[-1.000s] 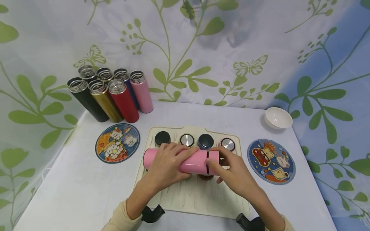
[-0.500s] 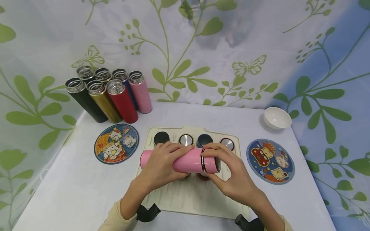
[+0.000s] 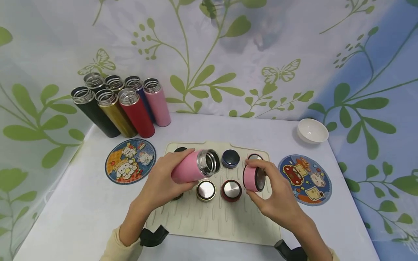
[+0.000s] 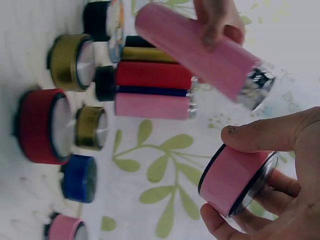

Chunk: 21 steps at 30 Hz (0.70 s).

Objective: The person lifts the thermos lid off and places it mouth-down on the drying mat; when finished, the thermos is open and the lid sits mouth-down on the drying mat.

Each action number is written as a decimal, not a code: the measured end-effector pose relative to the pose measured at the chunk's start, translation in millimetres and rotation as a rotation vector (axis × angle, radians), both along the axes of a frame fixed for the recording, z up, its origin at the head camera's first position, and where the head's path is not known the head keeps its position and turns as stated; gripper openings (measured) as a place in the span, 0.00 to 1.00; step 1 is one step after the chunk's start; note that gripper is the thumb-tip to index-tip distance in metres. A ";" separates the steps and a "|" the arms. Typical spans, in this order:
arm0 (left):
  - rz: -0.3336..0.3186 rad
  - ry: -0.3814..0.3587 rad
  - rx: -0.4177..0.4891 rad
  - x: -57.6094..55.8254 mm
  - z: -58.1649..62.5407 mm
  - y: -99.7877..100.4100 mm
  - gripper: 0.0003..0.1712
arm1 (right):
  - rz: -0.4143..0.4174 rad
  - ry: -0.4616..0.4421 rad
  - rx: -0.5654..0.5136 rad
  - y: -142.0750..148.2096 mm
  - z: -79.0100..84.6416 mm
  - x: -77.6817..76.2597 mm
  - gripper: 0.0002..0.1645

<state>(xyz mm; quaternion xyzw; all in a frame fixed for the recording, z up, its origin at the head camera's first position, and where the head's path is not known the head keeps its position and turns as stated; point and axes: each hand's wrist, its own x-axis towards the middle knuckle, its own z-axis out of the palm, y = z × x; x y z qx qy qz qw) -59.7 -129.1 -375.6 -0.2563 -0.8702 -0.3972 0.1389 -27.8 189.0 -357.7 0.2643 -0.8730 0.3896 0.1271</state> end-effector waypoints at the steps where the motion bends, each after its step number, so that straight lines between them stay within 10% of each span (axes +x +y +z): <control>1: 0.010 -0.002 0.015 -0.7 0.1 -1.5 0.50 | -0.012 -0.003 0.014 1.2 -4.0 0.6 0.51; 21: 0.276 0.046 0.082 -25.8 -0.2 -48.9 0.47 | -0.200 -0.118 0.213 32.1 -88.7 0.6 0.46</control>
